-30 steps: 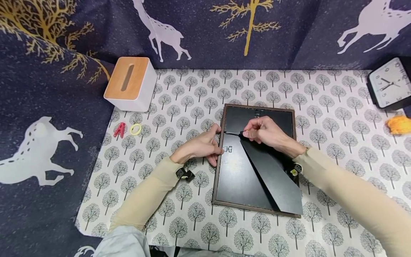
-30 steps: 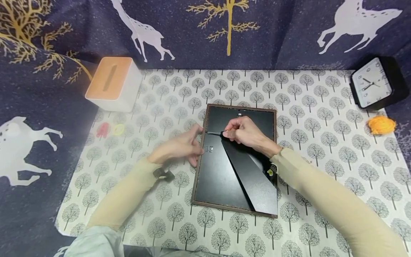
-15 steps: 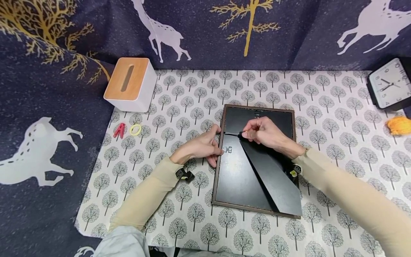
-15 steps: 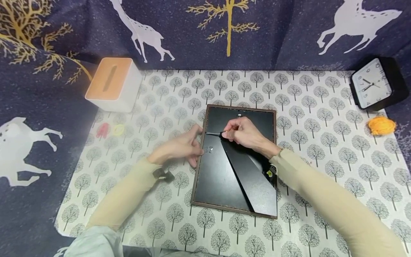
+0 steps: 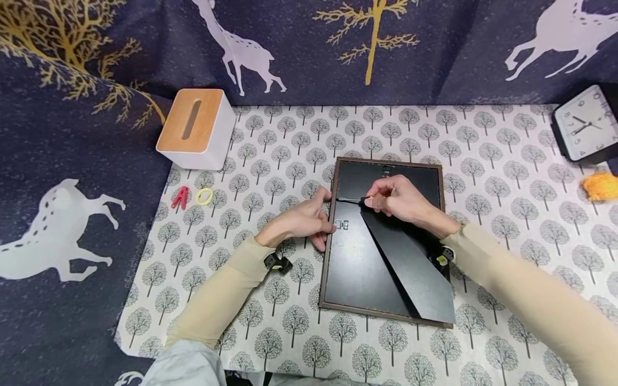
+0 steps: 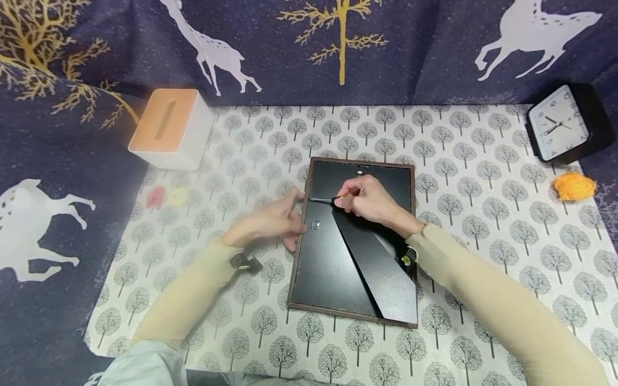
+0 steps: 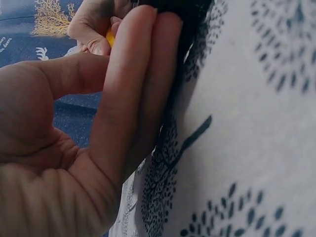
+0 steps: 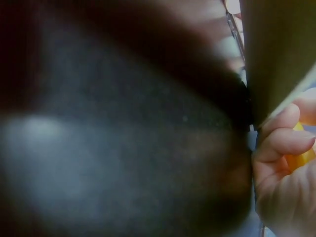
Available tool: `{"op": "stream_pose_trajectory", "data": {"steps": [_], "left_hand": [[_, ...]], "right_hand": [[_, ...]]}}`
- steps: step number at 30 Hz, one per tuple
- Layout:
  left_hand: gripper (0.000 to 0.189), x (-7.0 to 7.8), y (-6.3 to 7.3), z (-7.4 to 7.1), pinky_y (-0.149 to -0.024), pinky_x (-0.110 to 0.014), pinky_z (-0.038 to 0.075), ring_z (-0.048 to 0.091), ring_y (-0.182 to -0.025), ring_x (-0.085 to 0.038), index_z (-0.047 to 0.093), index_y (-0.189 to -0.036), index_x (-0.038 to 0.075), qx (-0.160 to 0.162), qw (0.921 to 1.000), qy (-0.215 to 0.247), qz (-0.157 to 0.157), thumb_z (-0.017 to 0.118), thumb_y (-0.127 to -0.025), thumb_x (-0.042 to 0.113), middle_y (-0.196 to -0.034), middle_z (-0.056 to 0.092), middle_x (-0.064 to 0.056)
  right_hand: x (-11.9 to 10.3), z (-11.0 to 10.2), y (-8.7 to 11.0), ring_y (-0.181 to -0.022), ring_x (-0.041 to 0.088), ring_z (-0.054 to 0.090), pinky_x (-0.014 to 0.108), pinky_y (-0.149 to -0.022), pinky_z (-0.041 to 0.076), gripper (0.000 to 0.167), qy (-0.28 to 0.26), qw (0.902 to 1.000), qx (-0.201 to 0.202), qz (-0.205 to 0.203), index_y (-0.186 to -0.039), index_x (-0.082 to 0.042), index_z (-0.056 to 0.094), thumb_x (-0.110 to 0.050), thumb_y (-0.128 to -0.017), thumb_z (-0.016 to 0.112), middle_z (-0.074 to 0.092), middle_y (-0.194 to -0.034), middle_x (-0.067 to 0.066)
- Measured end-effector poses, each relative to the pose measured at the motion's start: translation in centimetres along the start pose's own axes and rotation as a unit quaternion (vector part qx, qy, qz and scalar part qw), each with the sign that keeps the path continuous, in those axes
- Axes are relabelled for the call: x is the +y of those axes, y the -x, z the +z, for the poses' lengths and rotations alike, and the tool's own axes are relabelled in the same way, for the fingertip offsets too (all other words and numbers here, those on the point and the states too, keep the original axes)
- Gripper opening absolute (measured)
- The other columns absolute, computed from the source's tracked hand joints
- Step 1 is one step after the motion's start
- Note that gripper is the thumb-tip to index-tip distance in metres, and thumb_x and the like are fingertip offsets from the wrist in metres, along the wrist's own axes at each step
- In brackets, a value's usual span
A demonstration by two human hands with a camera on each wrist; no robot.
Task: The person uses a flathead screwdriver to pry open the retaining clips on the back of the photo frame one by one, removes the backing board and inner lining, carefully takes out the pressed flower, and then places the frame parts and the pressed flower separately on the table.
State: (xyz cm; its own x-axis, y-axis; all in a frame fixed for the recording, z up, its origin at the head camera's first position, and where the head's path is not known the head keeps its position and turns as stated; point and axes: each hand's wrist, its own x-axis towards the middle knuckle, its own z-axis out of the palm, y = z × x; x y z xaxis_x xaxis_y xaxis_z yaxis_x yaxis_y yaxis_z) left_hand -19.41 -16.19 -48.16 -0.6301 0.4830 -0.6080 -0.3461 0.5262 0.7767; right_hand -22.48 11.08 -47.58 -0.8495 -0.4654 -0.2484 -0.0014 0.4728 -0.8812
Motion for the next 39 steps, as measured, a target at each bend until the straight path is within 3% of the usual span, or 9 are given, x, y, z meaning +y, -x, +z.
{"op": "stream_pose_trajectory", "data": {"steps": [16,39], "left_hand": [[0.076,-0.20,-0.04,-0.22,-0.081,-0.040,0.075,0.080,-0.072,-0.033,0.019,-0.159,0.016,-0.007,0.9999,0.002,0.011,0.071,-0.104,0.009,-0.105,0.070,-0.017],[0.076,0.04,-0.06,-0.01,-0.083,-0.038,0.075,0.079,-0.070,-0.032,0.020,-0.159,0.015,-0.002,0.9997,-0.011,0.020,0.071,-0.104,0.008,-0.102,0.071,-0.016]], "right_hand": [[0.21,0.32,-0.28,-0.059,0.008,0.052,0.019,-0.051,0.046,0.012,-0.039,0.9992,-0.003,0.005,-0.101,0.007,0.076,-0.004,-0.098,0.074,0.064,-0.071,-0.001],[-0.47,0.53,0.05,-0.058,0.008,0.053,0.020,-0.050,0.044,0.012,0.005,0.9999,0.012,0.011,-0.099,0.001,0.078,-0.011,-0.100,0.076,0.066,-0.072,-0.001]]}}
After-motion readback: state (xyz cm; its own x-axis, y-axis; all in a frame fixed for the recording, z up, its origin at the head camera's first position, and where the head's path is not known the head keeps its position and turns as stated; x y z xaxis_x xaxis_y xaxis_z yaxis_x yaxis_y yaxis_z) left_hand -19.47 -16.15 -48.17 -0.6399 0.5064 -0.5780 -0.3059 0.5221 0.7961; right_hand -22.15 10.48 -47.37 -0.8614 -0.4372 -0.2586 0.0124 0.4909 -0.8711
